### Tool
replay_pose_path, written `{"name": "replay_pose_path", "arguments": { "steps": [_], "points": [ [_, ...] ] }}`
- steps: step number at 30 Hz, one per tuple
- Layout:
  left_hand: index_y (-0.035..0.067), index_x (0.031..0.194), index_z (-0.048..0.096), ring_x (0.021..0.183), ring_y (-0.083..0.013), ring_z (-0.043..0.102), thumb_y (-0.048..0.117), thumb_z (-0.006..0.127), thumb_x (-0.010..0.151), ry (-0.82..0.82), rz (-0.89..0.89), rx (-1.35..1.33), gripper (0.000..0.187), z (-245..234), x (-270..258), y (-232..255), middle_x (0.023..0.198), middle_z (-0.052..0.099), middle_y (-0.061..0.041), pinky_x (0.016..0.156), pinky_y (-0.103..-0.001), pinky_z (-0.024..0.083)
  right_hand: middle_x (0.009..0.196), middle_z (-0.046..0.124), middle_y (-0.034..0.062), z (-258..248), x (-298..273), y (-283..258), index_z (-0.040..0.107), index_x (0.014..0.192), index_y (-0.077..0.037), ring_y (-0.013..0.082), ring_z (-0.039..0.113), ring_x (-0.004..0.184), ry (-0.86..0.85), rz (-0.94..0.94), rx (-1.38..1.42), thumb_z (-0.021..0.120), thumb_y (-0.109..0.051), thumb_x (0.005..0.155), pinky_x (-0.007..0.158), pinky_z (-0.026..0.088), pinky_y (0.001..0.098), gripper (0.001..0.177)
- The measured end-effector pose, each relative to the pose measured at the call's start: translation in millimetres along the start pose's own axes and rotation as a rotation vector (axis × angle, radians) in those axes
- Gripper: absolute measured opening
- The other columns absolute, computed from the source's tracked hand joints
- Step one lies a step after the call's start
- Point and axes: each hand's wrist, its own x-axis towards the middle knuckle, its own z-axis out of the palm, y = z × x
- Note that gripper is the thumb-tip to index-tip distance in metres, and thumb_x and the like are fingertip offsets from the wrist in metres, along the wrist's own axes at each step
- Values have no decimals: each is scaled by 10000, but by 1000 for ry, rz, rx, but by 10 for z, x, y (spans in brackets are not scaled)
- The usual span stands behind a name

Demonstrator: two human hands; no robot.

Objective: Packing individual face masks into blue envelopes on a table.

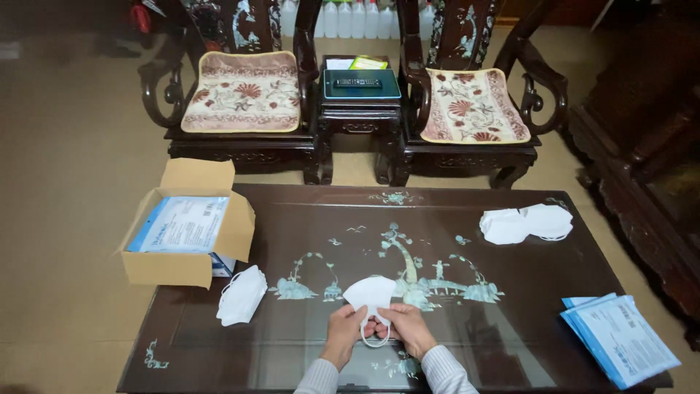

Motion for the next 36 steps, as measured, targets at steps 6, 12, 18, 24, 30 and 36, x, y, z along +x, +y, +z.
{"name": "replay_pose_path", "arguments": {
  "steps": [6, 12, 18, 24, 30, 36],
  "points": [
    [-49, 1216, 667, 697, -287, 777, 156, 767, 932, -23, 28, 37, 365, -22, 6, -44, 971, 744, -227, 607, -393, 685, 750, 747, 195, -27, 150, 141, 731, 927, 36, 234, 744, 564, 9, -10, -32, 815, -121, 871, 525, 648, 348, 187],
    [-74, 1219, 645, 708, -253, 769, 110, 718, 939, -63, 47, 50, 343, 15, -365, 170, 989, 740, -207, 619, -375, 675, 758, 753, 154, -16, 4, 145, 743, 932, -21, 211, 749, 582, -3, -65, -53, 818, -157, 873, 544, 649, 350, 166],
    [-85, 1185, 666, 716, -274, 775, 39, 705, 905, -63, 54, 69, 308, 15, -418, 241, 1004, 756, -215, 640, -407, 690, 809, 765, 171, -71, -233, -85, 725, 950, -13, 236, 765, 634, -87, -35, 46, 731, -51, 903, 626, 673, 394, 61],
    [31, 1251, 652, 1008, -299, 698, 54, 686, 925, -87, 25, -82, 329, -70, -377, 186, 1128, 709, -206, 857, -442, 610, 957, 771, 163, -209, -15, 102, 726, 1177, 15, 235, 767, 763, -5, -39, 68, 783, -68, 861, 699, 665, 394, 332],
    [12, 1531, 387, 1310, -317, 444, 441, 636, 957, -32, -47, -173, 759, 30, -518, 201, 1473, 458, -185, 1097, -484, 383, 942, 780, 159, -104, 478, 720, 765, 1167, -20, 256, 760, 820, 231, -294, -54, 874, -112, 809, 735, 648, 351, 385],
    [90, 1392, 576, 1055, -331, 673, 126, 646, 874, -65, 468, 528, 524, -230, 37, -202, 1221, 671, -183, 963, -400, 534, 1080, 704, 43, -948, -505, -100, 690, 1256, -32, 177, 619, 1010, 389, -775, -512, 715, -256, 940, 970, 483, 319, 389]
  ]
}}
